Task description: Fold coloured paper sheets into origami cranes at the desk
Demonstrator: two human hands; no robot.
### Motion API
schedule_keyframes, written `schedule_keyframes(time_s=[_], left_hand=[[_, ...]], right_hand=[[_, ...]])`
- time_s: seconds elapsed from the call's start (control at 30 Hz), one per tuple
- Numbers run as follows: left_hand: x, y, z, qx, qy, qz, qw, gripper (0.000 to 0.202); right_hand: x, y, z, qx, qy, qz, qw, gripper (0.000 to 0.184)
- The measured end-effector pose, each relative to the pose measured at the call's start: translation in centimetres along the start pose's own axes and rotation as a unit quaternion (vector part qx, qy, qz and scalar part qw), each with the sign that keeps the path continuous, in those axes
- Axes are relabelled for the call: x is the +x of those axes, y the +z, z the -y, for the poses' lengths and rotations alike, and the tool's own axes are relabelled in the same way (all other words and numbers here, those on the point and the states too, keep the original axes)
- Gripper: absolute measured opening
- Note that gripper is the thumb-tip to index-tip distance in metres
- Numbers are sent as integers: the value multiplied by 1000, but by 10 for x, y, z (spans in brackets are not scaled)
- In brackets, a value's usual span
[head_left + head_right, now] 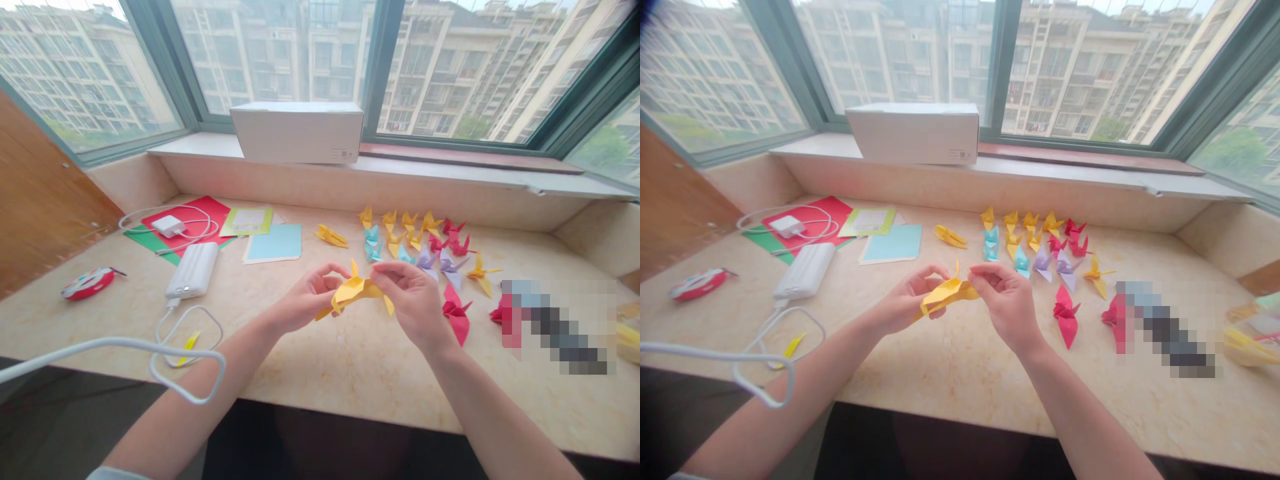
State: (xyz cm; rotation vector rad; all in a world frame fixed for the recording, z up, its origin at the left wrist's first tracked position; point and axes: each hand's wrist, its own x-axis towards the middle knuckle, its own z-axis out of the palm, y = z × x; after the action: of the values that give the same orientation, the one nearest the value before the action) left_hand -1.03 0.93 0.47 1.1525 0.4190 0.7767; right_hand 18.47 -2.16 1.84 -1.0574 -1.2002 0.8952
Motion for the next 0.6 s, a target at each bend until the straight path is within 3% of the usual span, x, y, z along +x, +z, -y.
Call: schedule_keyframes(time_s=[0.17, 0.27, 0.33, 0.43, 0.5, 0.6], left_hand=[[-2, 1, 4, 93, -34, 38, 994, 67], [0, 3, 9, 117, -16, 29, 993, 70], [2, 5, 10, 134, 11, -12, 991, 58], [6, 8, 10, 118, 70, -119, 983, 40], [8, 10, 10, 90, 103, -179, 974, 38], [9, 13, 11, 82, 124, -205, 968, 42]], right_hand=[[-1, 1, -3, -32, -44, -12, 998, 13], [-2, 4, -6, -21, -50, -10, 999, 18], [-2, 5, -9, -10, -57, -17, 998, 29], [-3, 9, -14, -36, -78, -54, 995, 48], [-6, 12, -16, -61, -74, -60, 994, 50], [-12, 19, -15, -65, -54, 9, 996, 40]])
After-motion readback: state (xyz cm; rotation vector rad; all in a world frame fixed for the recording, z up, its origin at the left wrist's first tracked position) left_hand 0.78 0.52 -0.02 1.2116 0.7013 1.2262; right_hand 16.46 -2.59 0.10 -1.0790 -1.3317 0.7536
